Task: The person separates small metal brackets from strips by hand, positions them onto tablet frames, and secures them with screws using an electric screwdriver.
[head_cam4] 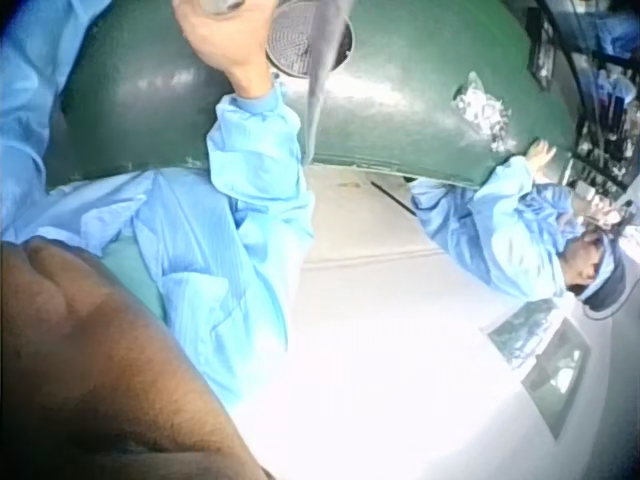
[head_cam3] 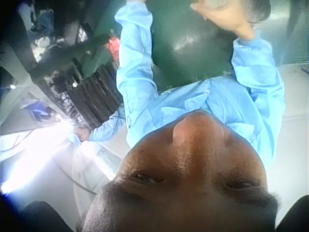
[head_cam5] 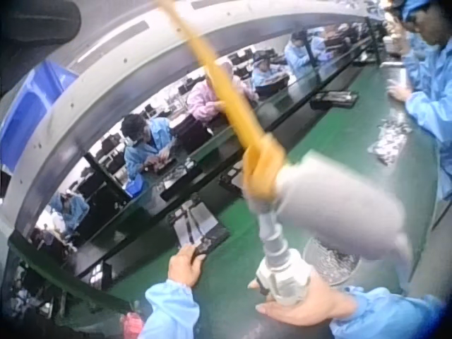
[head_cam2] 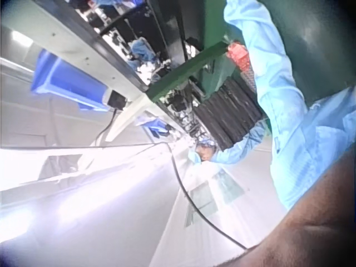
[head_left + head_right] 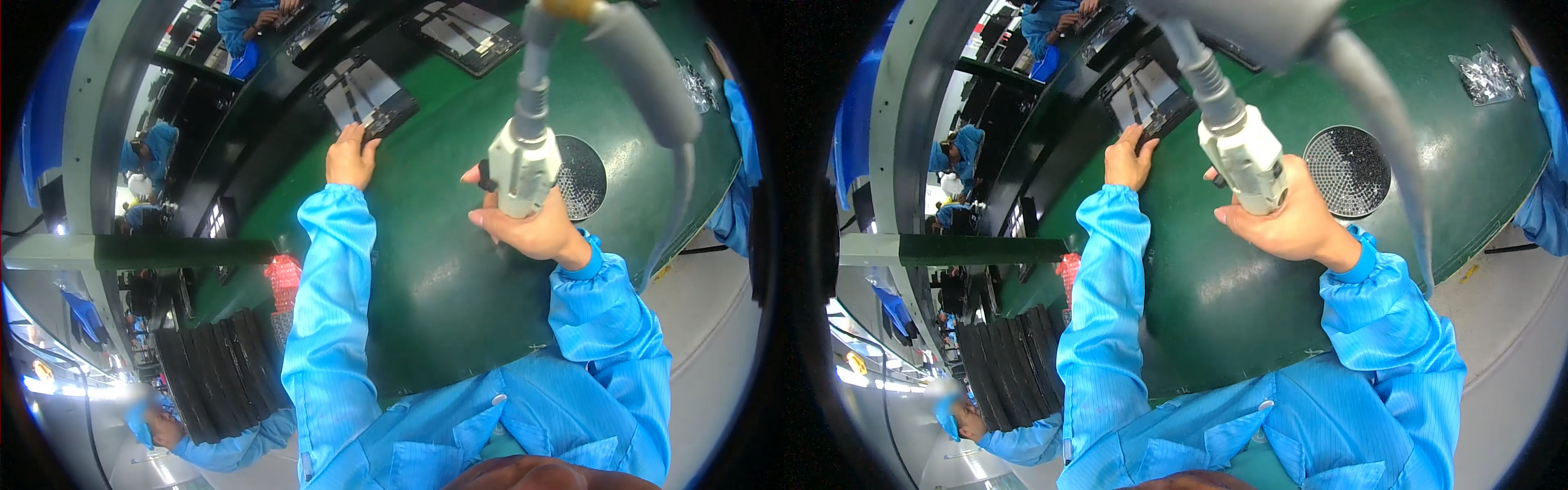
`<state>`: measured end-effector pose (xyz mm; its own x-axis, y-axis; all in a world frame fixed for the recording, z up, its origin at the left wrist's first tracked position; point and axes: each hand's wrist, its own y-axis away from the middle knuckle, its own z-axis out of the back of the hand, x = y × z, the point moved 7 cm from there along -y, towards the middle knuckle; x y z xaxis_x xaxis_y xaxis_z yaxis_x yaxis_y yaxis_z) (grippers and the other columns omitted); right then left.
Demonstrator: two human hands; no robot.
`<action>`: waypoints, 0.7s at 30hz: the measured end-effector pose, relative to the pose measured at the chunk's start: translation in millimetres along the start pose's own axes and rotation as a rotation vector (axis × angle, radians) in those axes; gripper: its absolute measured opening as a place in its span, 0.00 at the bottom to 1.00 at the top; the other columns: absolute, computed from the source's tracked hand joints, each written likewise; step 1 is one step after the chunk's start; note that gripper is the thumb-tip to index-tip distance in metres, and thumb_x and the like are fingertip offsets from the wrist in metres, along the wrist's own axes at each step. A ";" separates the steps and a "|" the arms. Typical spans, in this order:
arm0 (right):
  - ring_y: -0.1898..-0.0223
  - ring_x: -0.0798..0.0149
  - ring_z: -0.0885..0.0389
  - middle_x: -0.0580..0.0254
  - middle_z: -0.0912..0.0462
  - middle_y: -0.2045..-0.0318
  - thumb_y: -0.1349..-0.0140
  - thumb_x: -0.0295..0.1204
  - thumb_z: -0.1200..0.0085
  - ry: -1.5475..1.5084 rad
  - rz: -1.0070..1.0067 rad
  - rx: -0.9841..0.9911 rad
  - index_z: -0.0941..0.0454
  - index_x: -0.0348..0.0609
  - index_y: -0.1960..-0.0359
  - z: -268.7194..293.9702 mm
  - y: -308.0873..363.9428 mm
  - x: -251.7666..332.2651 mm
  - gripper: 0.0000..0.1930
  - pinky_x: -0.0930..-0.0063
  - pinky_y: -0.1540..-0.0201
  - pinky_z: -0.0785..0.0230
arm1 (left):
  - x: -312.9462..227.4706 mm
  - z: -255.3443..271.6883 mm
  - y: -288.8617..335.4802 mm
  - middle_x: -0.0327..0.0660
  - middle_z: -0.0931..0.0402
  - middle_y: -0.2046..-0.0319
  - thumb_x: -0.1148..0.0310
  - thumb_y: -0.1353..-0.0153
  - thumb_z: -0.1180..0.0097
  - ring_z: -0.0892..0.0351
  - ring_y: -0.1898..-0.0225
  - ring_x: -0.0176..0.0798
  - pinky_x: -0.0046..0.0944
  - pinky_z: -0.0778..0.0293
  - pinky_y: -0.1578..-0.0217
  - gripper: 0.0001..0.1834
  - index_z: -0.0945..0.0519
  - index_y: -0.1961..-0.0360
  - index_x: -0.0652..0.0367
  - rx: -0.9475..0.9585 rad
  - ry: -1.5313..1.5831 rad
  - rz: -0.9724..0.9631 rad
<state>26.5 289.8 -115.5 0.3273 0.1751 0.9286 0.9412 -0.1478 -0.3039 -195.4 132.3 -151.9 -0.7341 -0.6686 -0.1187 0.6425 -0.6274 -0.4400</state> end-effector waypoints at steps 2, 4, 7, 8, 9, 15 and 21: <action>0.75 0.77 0.29 0.68 0.26 0.77 0.53 0.19 0.43 -0.026 0.031 -0.059 0.27 0.36 0.58 2.9 -1.1 1.0 0.17 0.81 0.71 0.34 | 10.2 1.3 -11.5 0.55 0.25 0.57 0.68 0.46 0.44 0.26 0.53 0.52 0.43 0.30 0.51 0.17 0.24 0.56 0.65 0.044 0.003 0.026; 0.69 0.77 0.29 0.68 0.24 0.72 0.56 0.20 0.43 -0.073 0.041 -0.078 0.24 0.36 0.62 1.1 -2.5 3.3 0.16 0.79 0.63 0.34 | 12.8 15.2 -10.3 0.54 0.24 0.60 0.70 0.45 0.46 0.24 0.55 0.51 0.41 0.29 0.53 0.15 0.24 0.56 0.64 -0.003 0.092 0.069; 0.71 0.78 0.30 0.70 0.25 0.75 0.56 0.20 0.43 -0.059 0.061 -0.099 0.24 0.36 0.61 3.8 -2.5 3.4 0.16 0.80 0.66 0.34 | -12.9 37.8 5.2 0.51 0.21 0.66 0.77 0.44 0.49 0.19 0.62 0.44 0.35 0.27 0.57 0.15 0.25 0.54 0.64 -0.008 0.263 0.186; 0.71 0.78 0.30 0.70 0.25 0.75 0.56 0.20 0.43 -0.064 0.053 -0.095 0.24 0.36 0.61 4.9 -2.4 1.4 0.16 0.80 0.66 0.34 | -31.5 47.5 14.1 0.50 0.20 0.66 0.77 0.43 0.49 0.19 0.64 0.40 0.33 0.26 0.60 0.15 0.26 0.53 0.66 -0.037 0.378 0.203; 0.73 0.79 0.31 0.71 0.26 0.77 0.56 0.20 0.43 -0.044 -0.016 -0.090 0.24 0.36 0.61 5.9 -1.6 -2.3 0.16 0.80 0.68 0.35 | -46.4 55.6 24.3 0.49 0.20 0.65 0.76 0.42 0.48 0.19 0.67 0.35 0.31 0.26 0.63 0.16 0.27 0.52 0.68 -0.071 0.491 0.219; 0.78 0.81 0.31 0.74 0.28 0.82 0.55 0.20 0.41 -0.002 -0.036 -0.098 0.25 0.37 0.60 -0.7 -0.7 -8.0 0.17 0.83 0.75 0.36 | -101.6 60.2 76.6 0.47 0.21 0.70 0.76 0.43 0.44 0.20 0.67 0.37 0.30 0.25 0.65 0.09 0.23 0.63 0.72 0.028 1.306 0.405; 0.75 0.78 0.25 0.67 0.22 0.78 0.52 0.19 0.42 -0.097 -0.053 -0.098 0.28 0.35 0.57 -16.6 -2.1 -13.3 0.18 0.82 0.73 0.32 | -119.5 64.2 92.2 0.41 0.24 0.72 0.72 0.41 0.46 0.25 0.76 0.31 0.26 0.30 0.76 0.09 0.21 0.64 0.67 0.147 1.345 0.419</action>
<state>18.8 271.7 -123.7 0.2882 0.2782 0.9163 0.9462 -0.2294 -0.2280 -34.3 128.7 -121.1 -0.0785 0.0197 -0.9967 0.8172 -0.5714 -0.0757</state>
